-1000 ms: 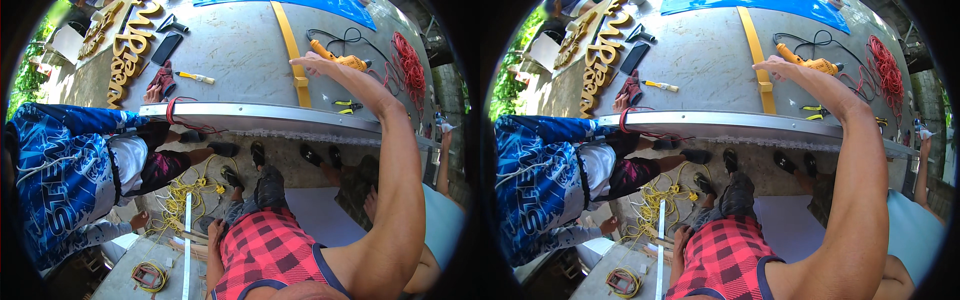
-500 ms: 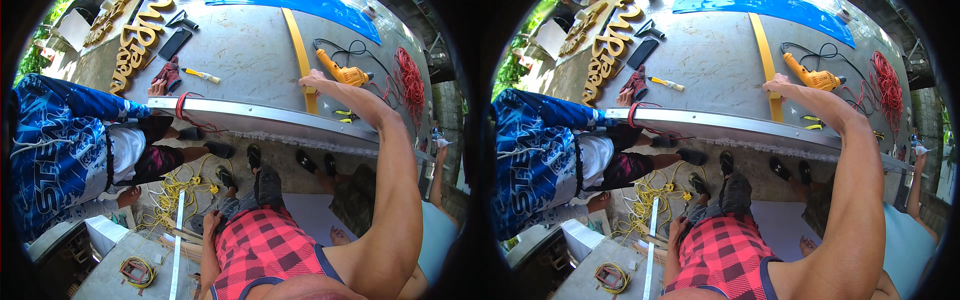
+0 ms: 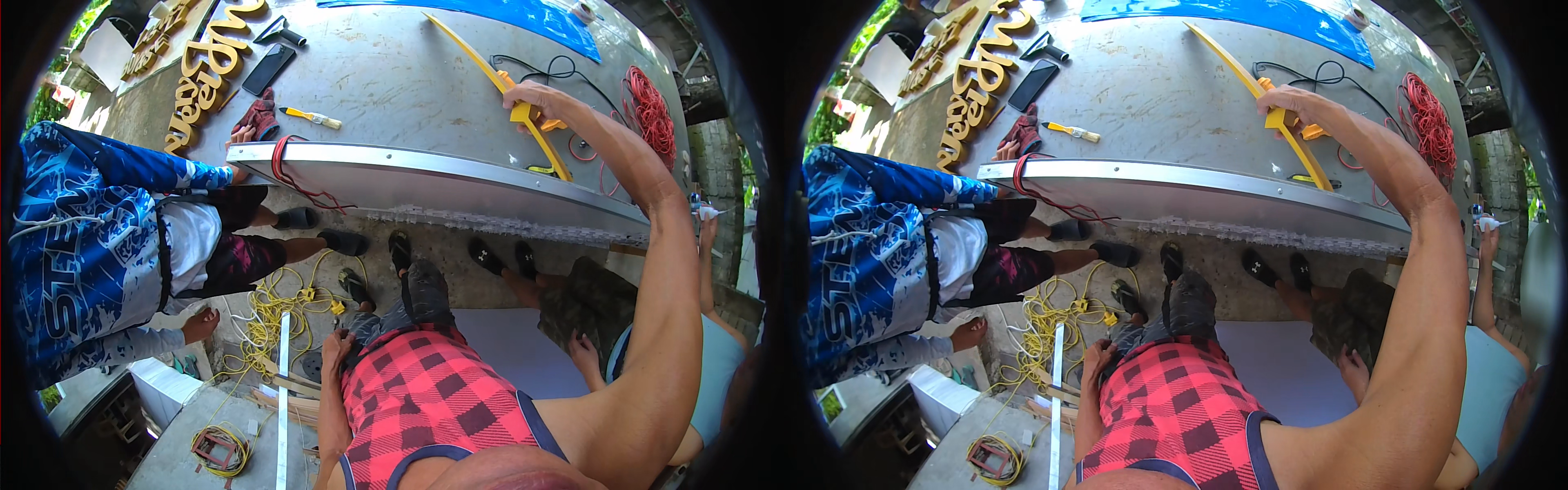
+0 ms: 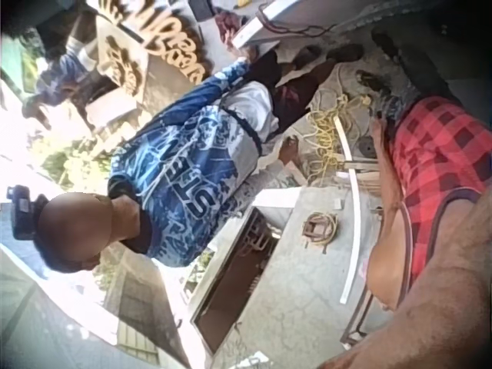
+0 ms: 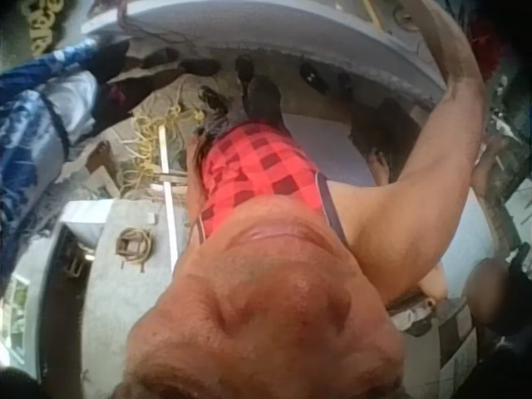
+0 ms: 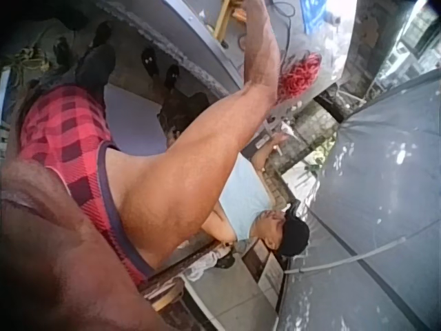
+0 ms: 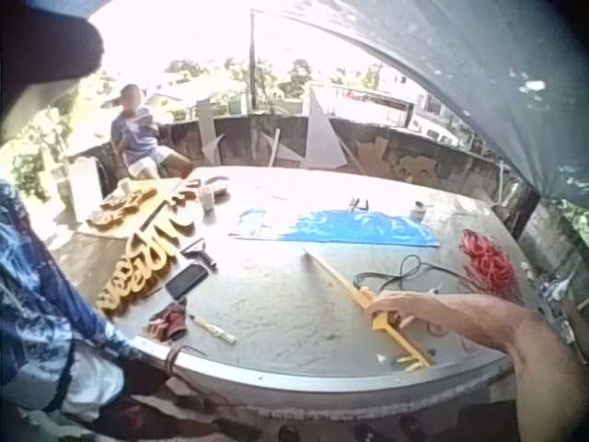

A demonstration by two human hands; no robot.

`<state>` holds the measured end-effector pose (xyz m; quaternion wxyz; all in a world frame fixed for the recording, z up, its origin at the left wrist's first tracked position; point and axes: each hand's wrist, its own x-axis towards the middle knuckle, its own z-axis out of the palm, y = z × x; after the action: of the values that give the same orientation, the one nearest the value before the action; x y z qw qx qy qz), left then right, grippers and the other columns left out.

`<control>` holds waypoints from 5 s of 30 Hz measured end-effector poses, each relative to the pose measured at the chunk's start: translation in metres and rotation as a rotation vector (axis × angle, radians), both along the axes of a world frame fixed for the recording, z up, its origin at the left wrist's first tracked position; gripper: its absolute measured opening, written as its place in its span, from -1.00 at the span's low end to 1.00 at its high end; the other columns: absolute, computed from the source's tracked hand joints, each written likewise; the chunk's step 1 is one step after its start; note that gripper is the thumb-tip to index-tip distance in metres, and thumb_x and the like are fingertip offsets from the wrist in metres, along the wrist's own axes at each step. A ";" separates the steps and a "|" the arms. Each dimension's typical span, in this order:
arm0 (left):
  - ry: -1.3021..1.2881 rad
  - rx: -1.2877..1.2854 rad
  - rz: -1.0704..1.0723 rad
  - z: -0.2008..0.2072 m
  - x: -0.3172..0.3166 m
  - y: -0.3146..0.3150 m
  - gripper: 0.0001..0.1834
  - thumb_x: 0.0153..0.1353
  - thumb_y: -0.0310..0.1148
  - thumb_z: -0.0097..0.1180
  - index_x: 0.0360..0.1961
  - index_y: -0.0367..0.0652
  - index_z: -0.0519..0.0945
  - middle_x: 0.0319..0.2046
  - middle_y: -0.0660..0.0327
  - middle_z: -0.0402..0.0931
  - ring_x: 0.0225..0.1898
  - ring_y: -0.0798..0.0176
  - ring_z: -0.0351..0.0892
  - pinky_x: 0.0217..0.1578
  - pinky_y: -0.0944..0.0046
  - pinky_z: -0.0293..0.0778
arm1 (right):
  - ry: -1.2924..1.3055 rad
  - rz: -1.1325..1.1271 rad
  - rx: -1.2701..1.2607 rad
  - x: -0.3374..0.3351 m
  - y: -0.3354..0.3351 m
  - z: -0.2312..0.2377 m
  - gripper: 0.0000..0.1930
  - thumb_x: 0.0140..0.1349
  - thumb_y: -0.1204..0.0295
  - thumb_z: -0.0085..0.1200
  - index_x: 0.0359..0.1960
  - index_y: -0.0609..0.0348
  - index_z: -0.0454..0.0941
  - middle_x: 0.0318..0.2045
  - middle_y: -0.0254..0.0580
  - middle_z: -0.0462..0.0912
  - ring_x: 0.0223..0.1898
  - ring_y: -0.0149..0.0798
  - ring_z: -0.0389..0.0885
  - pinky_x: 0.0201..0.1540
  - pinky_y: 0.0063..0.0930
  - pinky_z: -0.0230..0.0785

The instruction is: Collaborating to apply adhesive and gold-colored trim pieces to a large white LED-backlit sign.

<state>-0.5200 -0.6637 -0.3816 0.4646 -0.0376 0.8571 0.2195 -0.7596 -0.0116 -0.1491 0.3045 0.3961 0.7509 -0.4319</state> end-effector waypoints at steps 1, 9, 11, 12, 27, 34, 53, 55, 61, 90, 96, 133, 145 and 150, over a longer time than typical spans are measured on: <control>0.002 0.003 -0.005 0.000 -0.002 0.001 -0.49 0.13 -0.05 0.11 -0.04 -0.24 0.60 -0.14 -0.07 0.61 -0.05 -0.08 0.59 -0.02 0.10 0.46 | 0.002 -0.005 0.003 0.001 0.003 0.003 -0.65 -0.14 0.28 0.17 -0.31 0.13 0.40 -0.52 -0.20 0.54 -0.54 -0.21 0.63 -0.51 -0.30 0.51; 0.085 0.011 -0.065 0.011 -0.007 0.006 -0.48 0.11 -0.03 0.13 -0.05 -0.22 0.61 -0.14 -0.05 0.62 -0.06 -0.08 0.60 -0.03 0.08 0.46 | 0.091 -0.078 -0.165 0.009 0.000 0.045 -0.72 -0.13 0.31 0.15 -0.40 0.21 0.48 -0.51 -0.06 0.59 -0.53 -0.20 0.65 -0.59 -0.39 0.52; 0.158 -0.002 -0.098 0.017 -0.016 0.009 -0.50 0.10 -0.04 0.15 -0.06 -0.21 0.61 -0.15 -0.05 0.62 -0.07 -0.08 0.60 -0.04 0.08 0.47 | 0.158 -0.012 -0.179 0.009 -0.003 0.057 -0.73 -0.13 0.31 0.14 -0.44 0.25 0.49 -0.52 -0.06 0.59 -0.55 -0.24 0.64 -0.60 -0.42 0.52; 0.226 -0.027 -0.117 0.024 -0.017 0.009 -0.51 0.09 -0.05 0.16 -0.07 -0.21 0.62 -0.15 -0.05 0.62 -0.07 -0.08 0.60 -0.05 0.07 0.47 | 0.199 0.011 -0.146 0.006 -0.008 0.062 -0.71 -0.13 0.29 0.13 -0.42 0.26 0.50 -0.53 -0.05 0.61 -0.57 -0.26 0.64 -0.60 -0.44 0.52; 0.444 1.123 0.082 0.239 -0.141 0.145 -0.59 0.24 -0.31 0.19 0.04 -0.36 0.52 -0.16 0.10 0.62 -0.22 0.26 0.63 -0.23 0.28 0.55 | 0.572 0.250 0.249 0.109 -0.198 0.234 -0.76 -0.07 0.39 0.13 -0.41 0.33 0.55 -0.53 -0.09 0.61 -0.53 -0.25 0.61 -0.52 -0.43 0.49; 0.348 1.658 -0.132 0.335 -0.144 0.180 -0.41 0.40 -0.14 -0.16 0.24 -0.43 0.24 0.15 -0.20 0.35 0.09 -0.12 0.49 0.01 0.08 0.50 | 0.663 0.474 0.534 0.184 -0.198 0.282 -0.76 -0.10 0.39 0.12 -0.43 0.33 0.54 -0.55 -0.12 0.59 -0.55 -0.29 0.59 -0.53 -0.44 0.45; -0.592 1.450 0.374 0.236 -0.047 0.153 -0.60 0.33 -0.19 0.01 0.01 -0.31 0.47 -0.02 -0.07 0.53 0.04 -0.02 0.54 -0.05 0.01 0.58 | 0.893 0.203 0.602 0.337 -0.386 0.020 -0.64 -0.16 0.35 0.12 -0.29 0.23 0.41 -0.38 -0.01 0.55 -0.35 0.07 0.62 -0.30 -0.08 0.49; -0.636 1.290 0.436 0.222 -0.042 0.156 -0.60 0.32 -0.18 0.03 -0.01 -0.30 0.48 -0.03 -0.05 0.54 0.04 -0.02 0.55 -0.05 0.00 0.58 | 0.879 0.170 0.612 0.345 -0.384 0.003 -0.64 -0.19 0.37 0.14 -0.31 0.24 0.40 -0.38 -0.02 0.53 -0.35 0.04 0.62 -0.33 -0.11 0.50; -0.577 1.161 0.512 0.204 -0.020 0.183 -0.64 0.28 -0.24 0.10 0.00 -0.24 0.47 -0.04 -0.01 0.54 0.02 0.01 0.56 -0.07 -0.01 0.58 | 0.892 0.189 0.624 0.364 -0.360 -0.032 -0.64 -0.18 0.43 0.14 -0.28 0.23 0.38 -0.36 -0.03 0.50 -0.32 0.03 0.60 -0.33 -0.14 0.51; -0.597 1.042 0.812 0.171 -0.033 0.205 -0.73 0.25 -0.17 0.15 -0.26 -0.18 0.54 -0.21 0.02 0.62 -0.04 -0.02 0.58 0.00 -0.04 0.47 | 0.731 -0.474 0.636 0.445 -0.276 -0.054 -0.61 0.39 0.21 -0.16 -0.02 0.31 0.51 0.04 0.08 0.50 0.10 0.07 0.42 0.18 -0.17 0.21; -0.630 1.070 0.813 0.165 -0.047 0.190 -0.72 0.26 -0.16 0.14 -0.25 -0.18 0.54 -0.21 0.02 0.62 -0.04 -0.03 0.58 -0.01 -0.04 0.48 | 0.411 -0.941 0.664 0.512 -0.309 -0.130 -0.54 0.41 0.13 -0.22 -0.02 0.32 0.49 0.04 -0.02 0.53 0.07 0.00 0.47 0.10 -0.19 0.30; -0.749 1.180 0.681 0.158 -0.068 0.151 -0.71 0.27 -0.17 0.11 -0.28 -0.23 0.57 -0.20 -0.06 0.60 0.01 -0.17 0.53 0.08 -0.10 0.41 | 0.947 -1.552 -0.789 0.495 -0.275 -0.154 -0.63 0.37 0.20 -0.05 -0.04 0.28 0.52 -0.29 -0.13 0.62 -0.22 -0.20 0.60 -0.05 -0.19 0.49; -0.778 1.223 0.701 0.151 -0.071 0.140 -0.74 0.28 -0.19 0.10 -0.33 -0.21 0.54 -0.21 -0.03 0.60 0.01 -0.15 0.52 0.10 -0.09 0.35 | 0.960 -1.379 -0.531 0.473 -0.252 -0.118 -0.72 0.35 0.32 0.02 -0.06 0.28 0.51 -0.40 -0.26 0.58 -0.40 -0.37 0.55 -0.23 -0.36 0.53; -0.751 1.243 0.707 0.145 -0.072 0.138 -0.75 0.27 -0.22 0.12 -0.33 -0.22 0.54 -0.22 -0.04 0.60 0.02 -0.15 0.52 0.13 -0.08 0.33 | 0.951 -1.295 -0.652 0.462 -0.250 -0.110 -0.73 0.33 0.33 0.05 -0.08 0.28 0.52 -0.40 -0.28 0.58 -0.41 -0.41 0.54 -0.28 -0.42 0.50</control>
<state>-0.5916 -0.5254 -0.2362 0.5605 -0.1124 0.3024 0.7627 -0.2977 -0.2619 -0.2592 -0.2494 0.4162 0.2639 -0.8336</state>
